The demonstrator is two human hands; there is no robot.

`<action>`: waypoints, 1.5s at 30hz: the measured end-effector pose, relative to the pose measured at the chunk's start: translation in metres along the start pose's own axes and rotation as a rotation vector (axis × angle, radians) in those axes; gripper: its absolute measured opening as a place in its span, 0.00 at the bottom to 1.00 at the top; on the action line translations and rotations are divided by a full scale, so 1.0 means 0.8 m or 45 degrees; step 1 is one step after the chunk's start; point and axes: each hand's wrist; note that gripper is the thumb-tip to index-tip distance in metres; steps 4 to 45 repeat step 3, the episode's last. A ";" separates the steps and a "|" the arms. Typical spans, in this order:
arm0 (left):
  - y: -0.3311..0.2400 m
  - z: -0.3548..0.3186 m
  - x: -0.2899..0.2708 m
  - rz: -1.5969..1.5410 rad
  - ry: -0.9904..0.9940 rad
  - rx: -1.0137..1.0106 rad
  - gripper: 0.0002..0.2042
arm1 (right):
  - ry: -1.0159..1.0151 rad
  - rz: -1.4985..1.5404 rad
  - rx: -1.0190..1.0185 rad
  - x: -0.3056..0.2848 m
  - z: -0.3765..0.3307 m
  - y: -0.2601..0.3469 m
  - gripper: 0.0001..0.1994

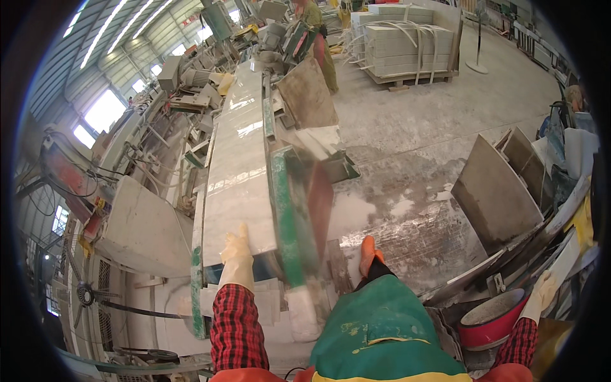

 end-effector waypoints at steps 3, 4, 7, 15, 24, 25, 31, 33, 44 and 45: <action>-0.002 0.001 -0.003 0.005 0.016 0.004 0.52 | 0.004 -0.024 0.018 0.003 -0.001 -0.003 0.27; -0.002 0.001 -0.003 0.005 0.016 0.004 0.52 | 0.004 -0.024 0.018 0.003 -0.001 -0.003 0.27; -0.002 0.001 -0.003 0.005 0.016 0.004 0.52 | 0.004 -0.024 0.018 0.003 -0.001 -0.003 0.27; -0.002 0.001 -0.003 0.005 0.016 0.004 0.52 | 0.004 -0.024 0.018 0.003 -0.001 -0.003 0.27; -0.002 0.001 -0.003 0.005 0.016 0.004 0.52 | 0.004 -0.024 0.018 0.003 -0.001 -0.003 0.27; -0.002 0.001 -0.003 0.005 0.016 0.004 0.52 | 0.004 -0.024 0.018 0.003 -0.001 -0.003 0.27; -0.002 0.001 -0.003 0.005 0.016 0.004 0.52 | 0.004 -0.024 0.018 0.003 -0.001 -0.003 0.27; -0.002 0.001 -0.003 0.005 0.016 0.004 0.52 | 0.004 -0.024 0.018 0.003 -0.001 -0.003 0.27; -0.002 0.001 -0.003 0.005 0.016 0.004 0.52 | 0.004 -0.024 0.018 0.003 -0.001 -0.003 0.27; -0.002 0.001 -0.003 0.005 0.016 0.004 0.52 | 0.004 -0.024 0.018 0.003 -0.001 -0.003 0.27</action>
Point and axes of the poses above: each hand's wrist, its own z-axis towards the middle knuckle, its own x-axis out of the palm, y = z × x, and after that the axes turned 2 degrees about y, right-handed
